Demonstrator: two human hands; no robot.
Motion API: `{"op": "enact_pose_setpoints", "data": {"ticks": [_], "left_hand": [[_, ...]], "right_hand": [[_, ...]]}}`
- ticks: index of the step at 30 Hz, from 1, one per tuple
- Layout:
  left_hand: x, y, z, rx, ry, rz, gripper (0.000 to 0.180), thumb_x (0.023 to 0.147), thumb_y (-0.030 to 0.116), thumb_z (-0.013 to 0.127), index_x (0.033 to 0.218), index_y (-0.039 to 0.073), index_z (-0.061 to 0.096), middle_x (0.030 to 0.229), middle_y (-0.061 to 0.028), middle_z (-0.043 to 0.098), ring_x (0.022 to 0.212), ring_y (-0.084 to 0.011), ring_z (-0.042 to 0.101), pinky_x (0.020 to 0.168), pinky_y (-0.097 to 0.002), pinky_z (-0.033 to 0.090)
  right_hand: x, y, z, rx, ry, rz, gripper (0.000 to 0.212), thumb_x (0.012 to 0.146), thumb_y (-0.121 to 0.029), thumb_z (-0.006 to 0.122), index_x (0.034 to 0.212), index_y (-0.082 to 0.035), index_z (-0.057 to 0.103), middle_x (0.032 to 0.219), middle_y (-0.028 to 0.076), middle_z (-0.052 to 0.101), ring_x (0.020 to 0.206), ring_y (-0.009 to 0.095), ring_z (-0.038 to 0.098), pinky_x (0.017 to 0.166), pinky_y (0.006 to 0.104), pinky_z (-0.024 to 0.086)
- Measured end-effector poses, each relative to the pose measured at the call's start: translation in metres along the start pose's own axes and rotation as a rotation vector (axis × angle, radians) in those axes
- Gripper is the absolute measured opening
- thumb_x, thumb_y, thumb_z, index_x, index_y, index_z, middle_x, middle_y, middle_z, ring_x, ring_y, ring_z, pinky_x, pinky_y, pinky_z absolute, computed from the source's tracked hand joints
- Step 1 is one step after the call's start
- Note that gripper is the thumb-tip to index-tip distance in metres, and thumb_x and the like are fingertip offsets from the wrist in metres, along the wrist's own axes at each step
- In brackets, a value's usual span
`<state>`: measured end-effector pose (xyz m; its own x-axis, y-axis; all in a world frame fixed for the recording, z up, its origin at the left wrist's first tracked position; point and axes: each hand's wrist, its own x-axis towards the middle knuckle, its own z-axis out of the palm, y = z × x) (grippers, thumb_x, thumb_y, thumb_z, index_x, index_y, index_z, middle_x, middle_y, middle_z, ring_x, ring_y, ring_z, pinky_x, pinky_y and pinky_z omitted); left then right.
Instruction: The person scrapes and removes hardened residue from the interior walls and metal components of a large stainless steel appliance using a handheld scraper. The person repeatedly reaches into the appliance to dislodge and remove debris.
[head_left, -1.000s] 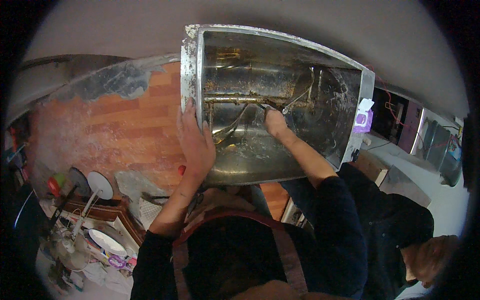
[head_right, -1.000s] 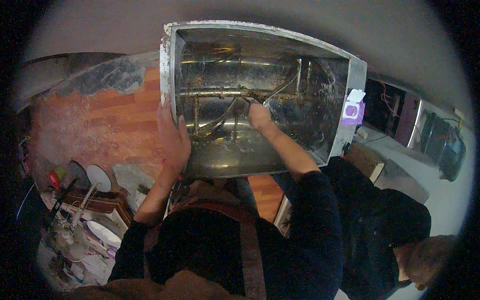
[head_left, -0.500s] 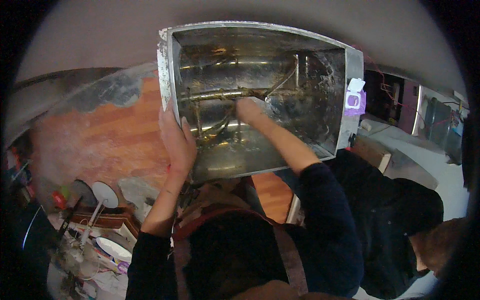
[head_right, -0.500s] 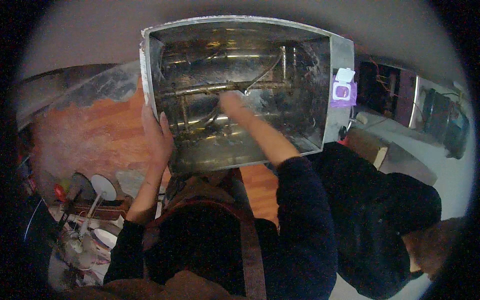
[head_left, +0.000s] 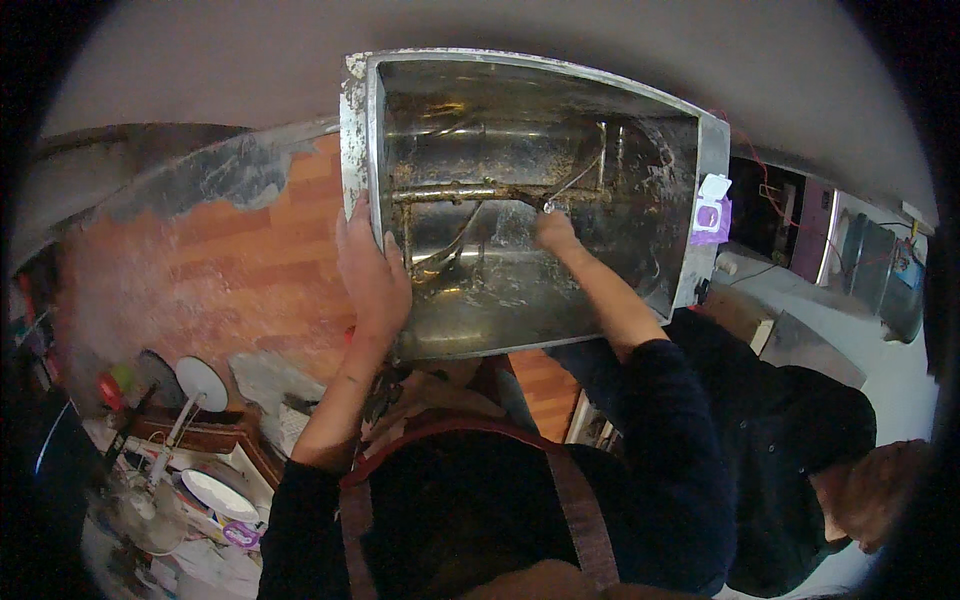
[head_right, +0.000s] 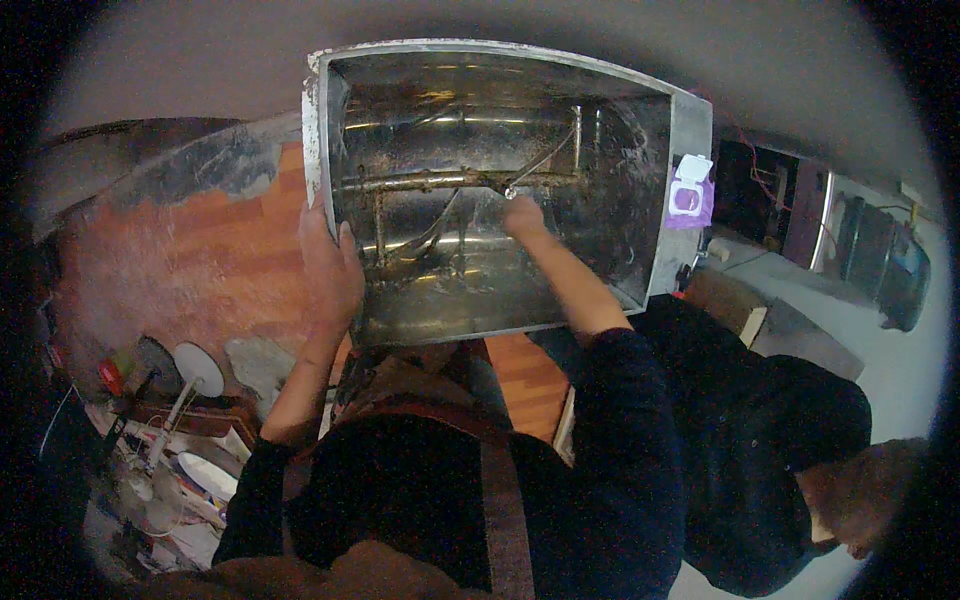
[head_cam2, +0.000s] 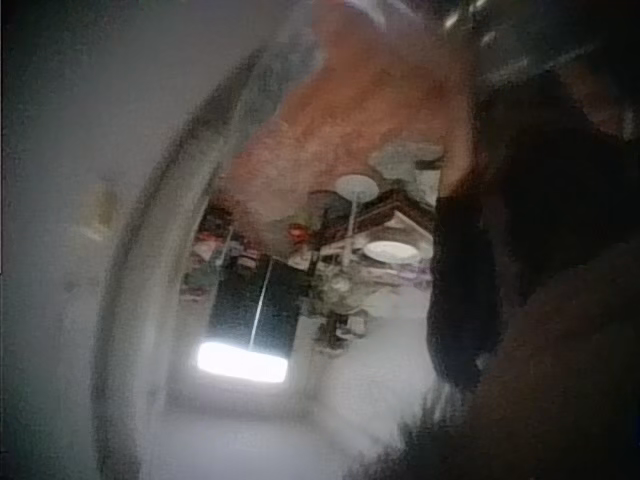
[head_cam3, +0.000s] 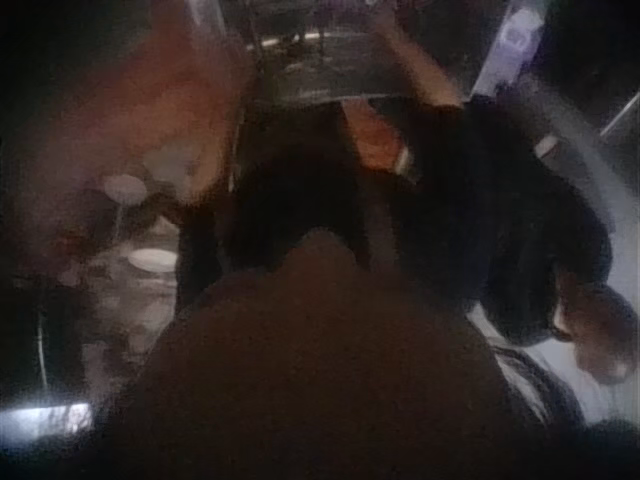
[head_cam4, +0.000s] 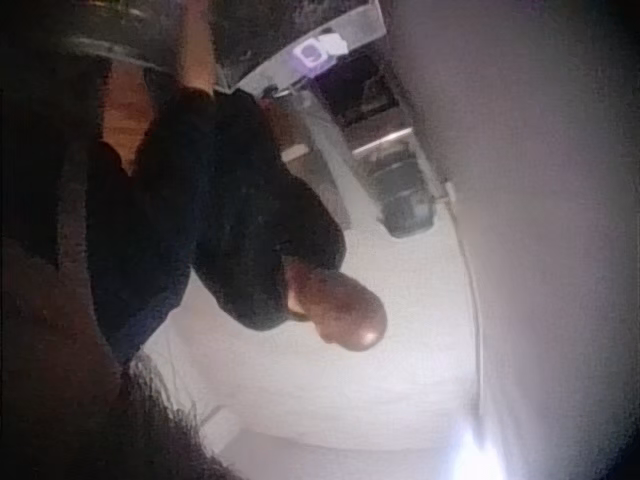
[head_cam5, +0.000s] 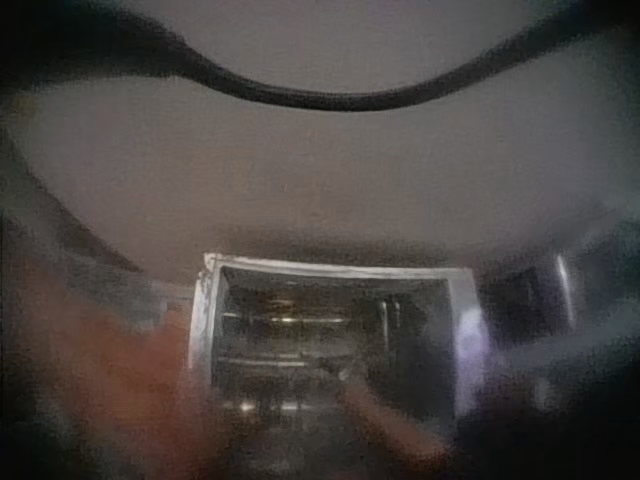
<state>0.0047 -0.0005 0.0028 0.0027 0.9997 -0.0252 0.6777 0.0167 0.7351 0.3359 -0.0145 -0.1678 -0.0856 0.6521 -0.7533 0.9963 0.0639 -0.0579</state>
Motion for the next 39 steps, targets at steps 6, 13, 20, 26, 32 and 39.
{"op": "enact_pose_setpoints", "data": {"ticks": [6, 13, 20, 26, 32, 39], "left_hand": [[-0.001, 0.007, -0.002, 0.007, -0.052, -0.055, 0.058, 0.097, 0.004, 0.053, 0.153, -0.003, 0.037, 0.158, -0.0195, 0.042, 0.144, -0.048, 0.034, 0.12, -0.054, 0.027], [-0.003, 0.0, 0.0, 0.012, -0.03, -0.035, 0.058, 0.096, 0.005, 0.055, 0.151, -0.002, 0.037, 0.159, -0.0187, 0.04, 0.147, -0.0494, 0.03, 0.12, -0.0573, 0.024], [-0.003, -0.001, -0.001, -0.009, -0.055, -0.092, 0.06, 0.093, 0.002, 0.057, 0.15, 0.004, 0.037, 0.161, -0.0152, 0.038, 0.149, -0.0501, 0.027, 0.117, -0.0617, 0.025], [-0.006, -0.004, 0.0, -0.02, -0.027, -0.088, 0.061, 0.091, 0.0, 0.058, 0.148, 0.005, 0.039, 0.162, -0.0141, 0.037, 0.149, -0.0498, 0.027, 0.114, -0.0625, 0.028], [0.0, 0.002, 0.0, 0.007, -0.037, -0.067, 0.061, 0.095, 0.003, 0.055, 0.152, 0.0, 0.036, 0.159, -0.018, 0.04, 0.147, -0.0489, 0.031, 0.119, -0.0567, 0.026], [-0.001, 0.002, -0.001, 0.025, -0.026, -0.043, 0.057, 0.097, 0.003, 0.052, 0.152, -0.004, 0.037, 0.156, -0.02, 0.044, 0.146, -0.0464, 0.033, 0.123, -0.053, 0.022]], "right_hand": [[0.019, -0.085, 0.009, 0.206, 0.122, 0.099, 0.02, 0.086, -0.022, 0.066, 0.089, -0.007, 0.078, 0.099, 0.019, 0.075, 0.099, 0.04, 0.073, 0.087, 0.049, 0.059], [0.023, -0.05, 0.025, 0.096, 0.202, -0.168, 0.02, 0.084, -0.018, 0.066, 0.095, -0.009, 0.081, 0.101, 0.018, 0.076, 0.099, 0.038, 0.072, 0.086, 0.0447, 0.058], [0.025, -0.073, -0.01, 0.115, 0.002, 0.076, 0.018, 0.086, -0.015, 0.066, 0.093, -0.005, 0.079, 0.099, 0.023, 0.073, 0.103, 0.04, 0.071, 0.088, 0.0467, 0.057], [0.016, -0.085, -0.052, 0.186, 0.054, -0.045, 0.017, 0.081, -0.013, 0.069, 0.088, 0.001, 0.076, 0.097, 0.028, 0.072, 0.096, 0.043, 0.071, 0.083, 0.049, 0.057], [-0.003, -0.09, -0.016, 0.269, 0.141, 0.14, 0.019, 0.083, -0.009, 0.067, 0.097, 0.003, 0.073, 0.099, 0.028, 0.073, 0.095, 0.045, 0.071, 0.084, 0.052, 0.058], [-0.005, -0.122, -0.022, 0.27, 0.184, 0.065, 0.043, 0.088, -0.004, 0.06, 0.129, 0.008, 0.054, 0.094, 0.028, 0.072, 0.091, 0.045, 0.072, 0.077, 0.0532, 0.059]]}}
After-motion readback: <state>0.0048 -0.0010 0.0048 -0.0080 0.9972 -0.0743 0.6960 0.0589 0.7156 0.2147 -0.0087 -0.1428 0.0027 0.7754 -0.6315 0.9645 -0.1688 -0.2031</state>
